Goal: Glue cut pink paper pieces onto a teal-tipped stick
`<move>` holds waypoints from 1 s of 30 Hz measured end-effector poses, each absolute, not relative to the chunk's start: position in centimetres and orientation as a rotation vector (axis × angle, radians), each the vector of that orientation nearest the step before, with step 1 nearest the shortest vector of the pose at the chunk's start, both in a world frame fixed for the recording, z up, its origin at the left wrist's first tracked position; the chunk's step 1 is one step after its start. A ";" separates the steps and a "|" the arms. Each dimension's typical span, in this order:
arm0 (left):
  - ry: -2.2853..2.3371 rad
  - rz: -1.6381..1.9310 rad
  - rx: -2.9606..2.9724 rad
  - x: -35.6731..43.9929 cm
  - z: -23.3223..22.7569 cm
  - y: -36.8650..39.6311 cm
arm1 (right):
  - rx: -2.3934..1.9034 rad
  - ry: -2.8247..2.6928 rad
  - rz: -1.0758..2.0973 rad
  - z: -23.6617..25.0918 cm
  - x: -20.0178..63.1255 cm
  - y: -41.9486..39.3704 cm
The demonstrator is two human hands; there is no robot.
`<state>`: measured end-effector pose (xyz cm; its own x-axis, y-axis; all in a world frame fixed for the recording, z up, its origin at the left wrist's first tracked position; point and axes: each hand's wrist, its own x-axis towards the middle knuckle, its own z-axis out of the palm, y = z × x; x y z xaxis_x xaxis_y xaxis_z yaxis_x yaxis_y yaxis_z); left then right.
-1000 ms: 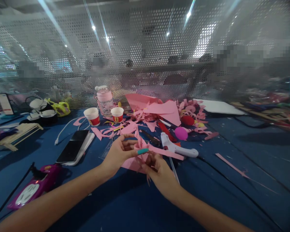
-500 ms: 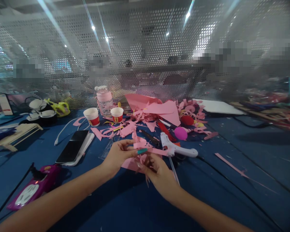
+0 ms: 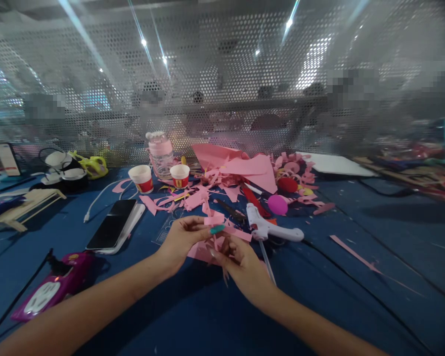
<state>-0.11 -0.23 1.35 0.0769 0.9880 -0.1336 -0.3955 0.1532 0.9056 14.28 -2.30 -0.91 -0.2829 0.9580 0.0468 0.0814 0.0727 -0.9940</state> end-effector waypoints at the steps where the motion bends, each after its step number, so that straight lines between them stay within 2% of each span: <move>1: 0.928 1.227 0.823 -0.1 1.4 -0.3 | -1.073 -1.512 1.320 -0.9 14.3 -2.3; 30: 0.864 1.216 0.779 0.0 0.7 -0.2 | -1.029 -1.546 1.375 -1.1 14.2 -2.3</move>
